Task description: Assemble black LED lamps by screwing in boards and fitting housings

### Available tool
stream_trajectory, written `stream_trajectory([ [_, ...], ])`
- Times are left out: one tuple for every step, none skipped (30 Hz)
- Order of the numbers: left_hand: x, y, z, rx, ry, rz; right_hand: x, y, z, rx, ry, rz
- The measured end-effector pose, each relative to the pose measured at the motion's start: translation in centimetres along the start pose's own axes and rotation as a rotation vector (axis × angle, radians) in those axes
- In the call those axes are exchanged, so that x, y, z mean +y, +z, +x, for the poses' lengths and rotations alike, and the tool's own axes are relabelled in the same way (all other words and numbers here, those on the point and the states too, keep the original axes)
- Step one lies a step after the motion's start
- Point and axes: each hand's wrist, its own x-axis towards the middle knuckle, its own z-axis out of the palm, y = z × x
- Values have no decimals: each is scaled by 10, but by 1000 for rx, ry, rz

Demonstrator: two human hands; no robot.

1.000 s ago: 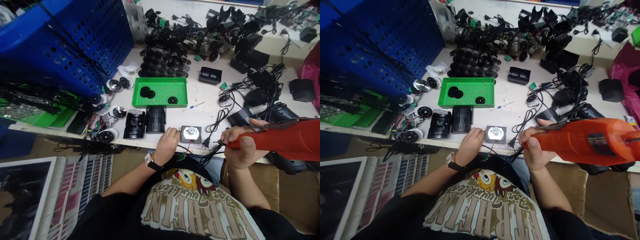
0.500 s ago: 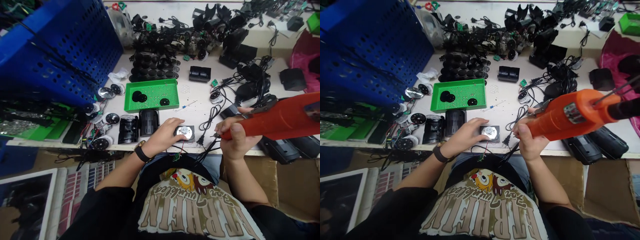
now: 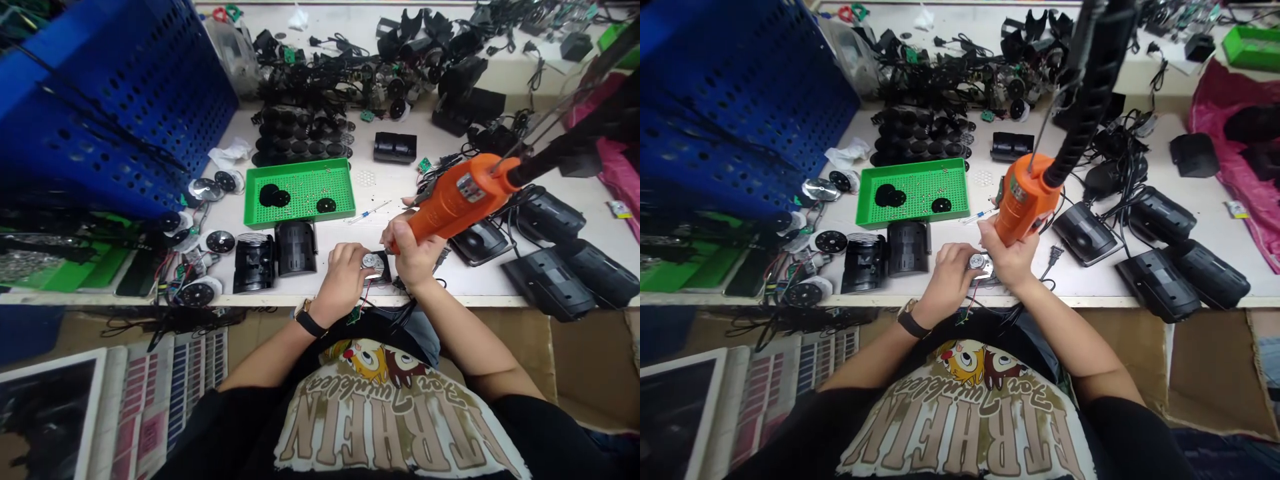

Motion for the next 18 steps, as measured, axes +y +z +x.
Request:
stream_trajectory([
  [0,1,0,5,12,22,0,0,0,-10,-5,-6],
  [0,2,-1,8,22,37,1,0,0,-24,-12,-10],
  [0,3,-1,10,31,43,1,0,0,-40,-20,-10],
  [-1,4,-2,12,38,40,1,1,0,-56,-28,-5],
  [-2,5,-4,15,44,32,2,1,1,-70,-33,6],
  [-3,6,-6,24,52,26,2,1,1,-82,-37,19],
  [-5,6,-8,38,64,26,2,2,1,-87,-41,33],
  [-6,6,-10,56,81,34,1,2,1,-91,-42,44],
  [-7,5,-11,73,94,43,1,2,1,-94,-44,51],
  [-7,3,-12,85,99,43,0,3,1,-99,-42,51],
  [-7,1,-13,86,93,27,-1,4,1,-103,-35,45],
  [-7,-2,-12,75,74,0,-2,5,1,-104,-24,35],
  [-6,-5,-11,56,46,-30,-4,7,1,-103,-8,22],
  [-5,-7,-10,39,18,-50,-6,9,1,-100,13,6],
  [-5,-10,-9,27,-1,-50,-8,10,0,-94,32,-13],
  [-4,-11,-9,25,-5,-30,-11,12,0,-86,49,-29],
  [-4,-12,-10,30,8,2,-13,13,-1,-77,60,-38],
  [-5,-12,-11,45,39,34,-15,14,-1,-71,65,-40],
])
